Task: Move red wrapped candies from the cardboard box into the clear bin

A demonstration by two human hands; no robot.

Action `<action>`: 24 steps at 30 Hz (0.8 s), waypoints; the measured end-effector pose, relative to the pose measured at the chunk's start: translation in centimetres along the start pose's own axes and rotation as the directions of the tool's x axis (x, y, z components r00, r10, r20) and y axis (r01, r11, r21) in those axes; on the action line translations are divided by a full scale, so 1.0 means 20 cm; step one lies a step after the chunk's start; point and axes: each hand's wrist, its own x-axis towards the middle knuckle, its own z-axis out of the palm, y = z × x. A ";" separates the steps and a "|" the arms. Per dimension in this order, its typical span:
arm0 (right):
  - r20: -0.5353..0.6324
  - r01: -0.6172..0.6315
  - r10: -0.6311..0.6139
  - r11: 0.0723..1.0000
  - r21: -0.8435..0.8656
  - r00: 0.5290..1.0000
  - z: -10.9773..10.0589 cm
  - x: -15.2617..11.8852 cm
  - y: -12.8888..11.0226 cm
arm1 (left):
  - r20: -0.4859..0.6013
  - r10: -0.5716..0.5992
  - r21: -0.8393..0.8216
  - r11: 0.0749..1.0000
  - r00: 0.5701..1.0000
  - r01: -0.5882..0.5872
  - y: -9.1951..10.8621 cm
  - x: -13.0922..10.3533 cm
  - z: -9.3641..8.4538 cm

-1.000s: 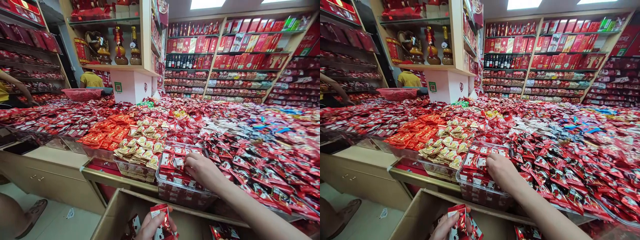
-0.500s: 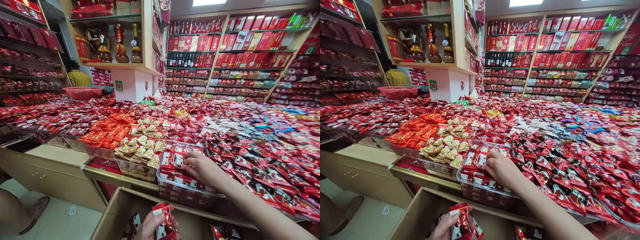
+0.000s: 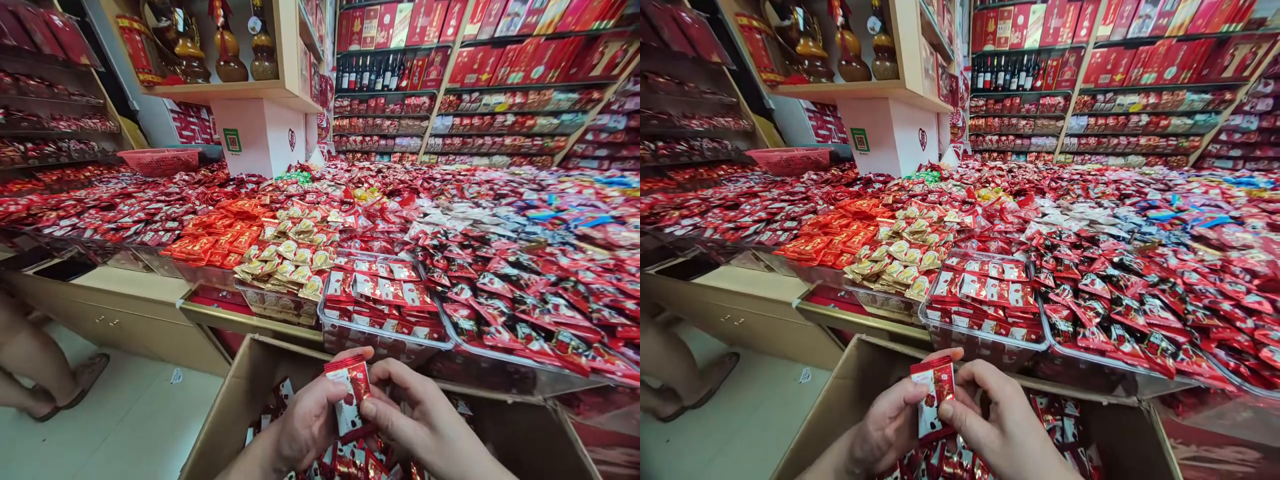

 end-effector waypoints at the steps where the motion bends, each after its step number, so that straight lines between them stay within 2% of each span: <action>1: -0.016 -0.013 0.016 0.986 0.163 1.000 0.02 0.00 0.02 | 0.002 -0.013 0.009 1.000 1.000 0.013 -0.01 0.00 0.01; 3: 0.001 -0.068 0.075 0.893 0.444 0.997 0.03 0.00 0.04 | 0.007 -0.030 0.025 0.999 1.000 0.030 -0.02 0.01 0.01; 4: 0.014 -0.094 0.102 0.847 0.523 0.995 0.04 0.00 0.05 | 0.011 -0.033 0.045 0.998 0.999 0.032 -0.03 0.01 0.01; 5: 0.010 -0.106 0.121 0.827 0.552 0.993 0.04 0.00 0.06 | 0.007 -0.033 0.087 0.996 0.999 0.032 -0.04 0.00 0.00; 7: -0.054 -0.088 0.133 0.861 0.501 0.990 0.04 -0.01 0.07 | -0.027 -0.012 0.223 0.975 1.000 0.018 -0.07 0.00 -0.01; 9: -0.161 -0.029 0.094 0.931 0.364 0.983 0.03 -0.02 0.09 | -0.078 0.009 0.334 0.942 0.997 0.018 -0.08 0.01 -0.01; 10: -0.224 0.023 0.037 0.966 0.258 0.974 0.03 -0.02 0.09 | -0.104 0.012 0.346 0.938 0.995 0.025 -0.09 0.01 -0.01; 12: -0.306 0.197 -0.209 0.978 -0.070 0.929 0.01 -0.02 0.10 | -0.165 0.028 0.297 0.955 0.986 0.022 -0.09 0.02 -0.01; 13: -0.280 0.309 -0.382 0.911 -0.272 0.881 0.01 -0.02 0.11 | -0.197 0.042 0.258 0.966 0.979 0.010 -0.09 0.02 -0.01; 14: -0.205 0.411 -0.543 0.789 -0.457 0.814 0.01 -0.02 0.11 | -0.230 0.058 0.223 0.975 0.971 -0.006 -0.08 0.01 -0.01; 16: -0.019 0.522 -0.723 0.516 -0.679 0.690 0.01 -0.01 0.10 | -0.279 0.065 0.178 0.984 0.958 -0.015 -0.07 0.01 -0.01; 17: 0.039 0.532 -0.755 0.423 -0.734 0.654 0.01 -0.01 0.10 | -0.295 0.056 0.161 0.987 0.954 -0.008 -0.06 0.00 -0.01; 19: 0.074 0.512 -0.771 0.344 -0.787 0.632 0.02 0.00 0.09 | -0.313 0.020 0.150 0.988 0.949 0.028 -0.05 -0.01 -0.02; 21: 0.088 0.517 -0.775 0.328 -0.791 0.625 0.02 -0.01 0.07 | -0.284 -0.003 0.166 0.985 0.959 0.052 -0.04 -0.02 -0.02; 24: 0.095 0.566 -0.798 0.332 -0.755 0.595 -0.05 -0.01 0.03 | -0.142 -0.043 0.273 0.959 0.989 0.081 -0.01 -0.03 -0.04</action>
